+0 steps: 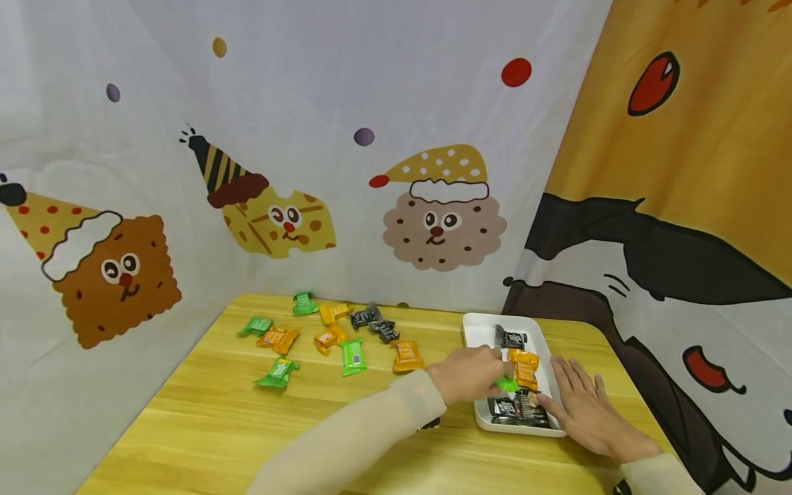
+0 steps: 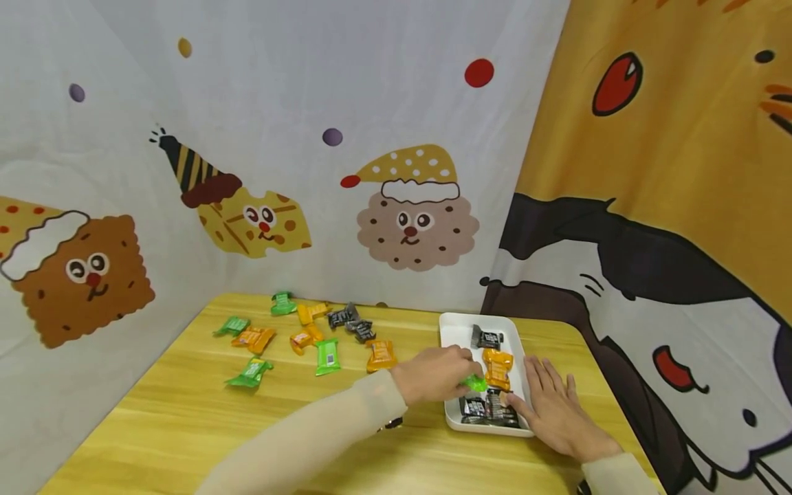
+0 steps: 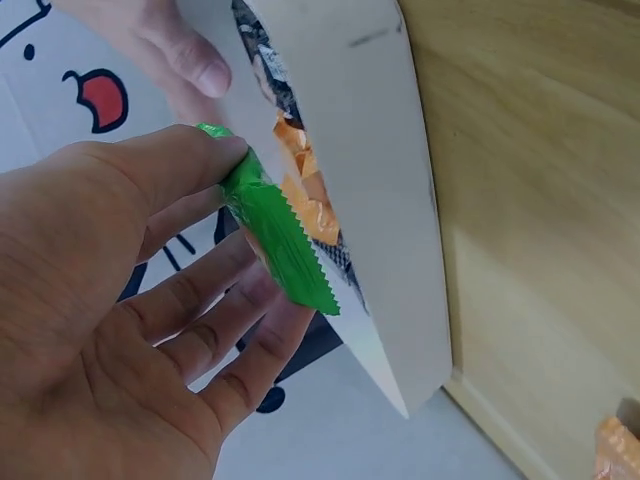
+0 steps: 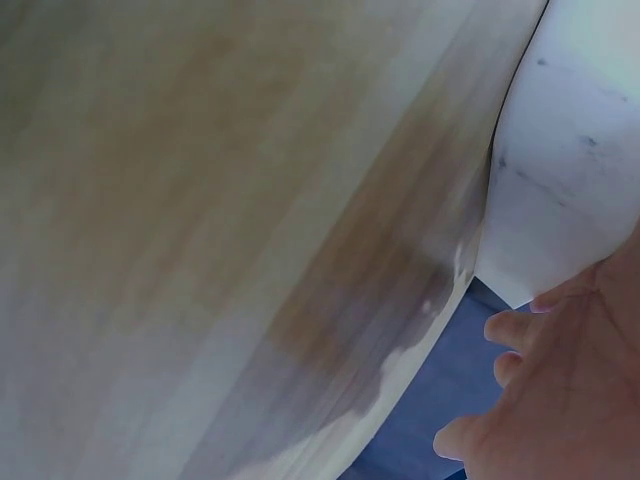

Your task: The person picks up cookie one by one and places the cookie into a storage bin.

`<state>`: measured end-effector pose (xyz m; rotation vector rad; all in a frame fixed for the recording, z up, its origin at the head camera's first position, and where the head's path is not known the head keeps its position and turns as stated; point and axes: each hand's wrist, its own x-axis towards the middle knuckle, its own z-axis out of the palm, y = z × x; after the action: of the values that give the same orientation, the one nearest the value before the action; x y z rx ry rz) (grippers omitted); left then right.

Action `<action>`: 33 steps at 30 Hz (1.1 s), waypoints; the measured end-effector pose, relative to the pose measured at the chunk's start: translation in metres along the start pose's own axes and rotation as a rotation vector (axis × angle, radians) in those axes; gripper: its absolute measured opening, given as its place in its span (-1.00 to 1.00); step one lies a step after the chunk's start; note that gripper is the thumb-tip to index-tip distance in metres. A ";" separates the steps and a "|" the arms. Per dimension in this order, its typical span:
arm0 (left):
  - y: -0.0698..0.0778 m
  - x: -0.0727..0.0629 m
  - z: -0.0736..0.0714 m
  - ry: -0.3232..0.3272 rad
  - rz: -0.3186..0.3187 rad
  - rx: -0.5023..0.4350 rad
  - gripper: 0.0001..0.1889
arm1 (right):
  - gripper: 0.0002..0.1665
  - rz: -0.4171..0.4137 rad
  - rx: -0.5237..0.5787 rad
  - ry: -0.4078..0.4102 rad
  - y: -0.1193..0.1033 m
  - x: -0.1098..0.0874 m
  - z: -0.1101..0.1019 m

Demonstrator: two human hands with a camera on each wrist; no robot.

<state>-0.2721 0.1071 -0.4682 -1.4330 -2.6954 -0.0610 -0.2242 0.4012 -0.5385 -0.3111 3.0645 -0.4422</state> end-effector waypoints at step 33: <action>0.005 0.002 0.007 -0.016 -0.050 0.101 -0.59 | 0.23 -0.010 0.012 0.002 0.001 0.000 0.001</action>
<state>-0.2695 0.1118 -0.4747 -1.3444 -2.7046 0.0829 -0.2242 0.4021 -0.5393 -0.3261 3.0628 -0.4612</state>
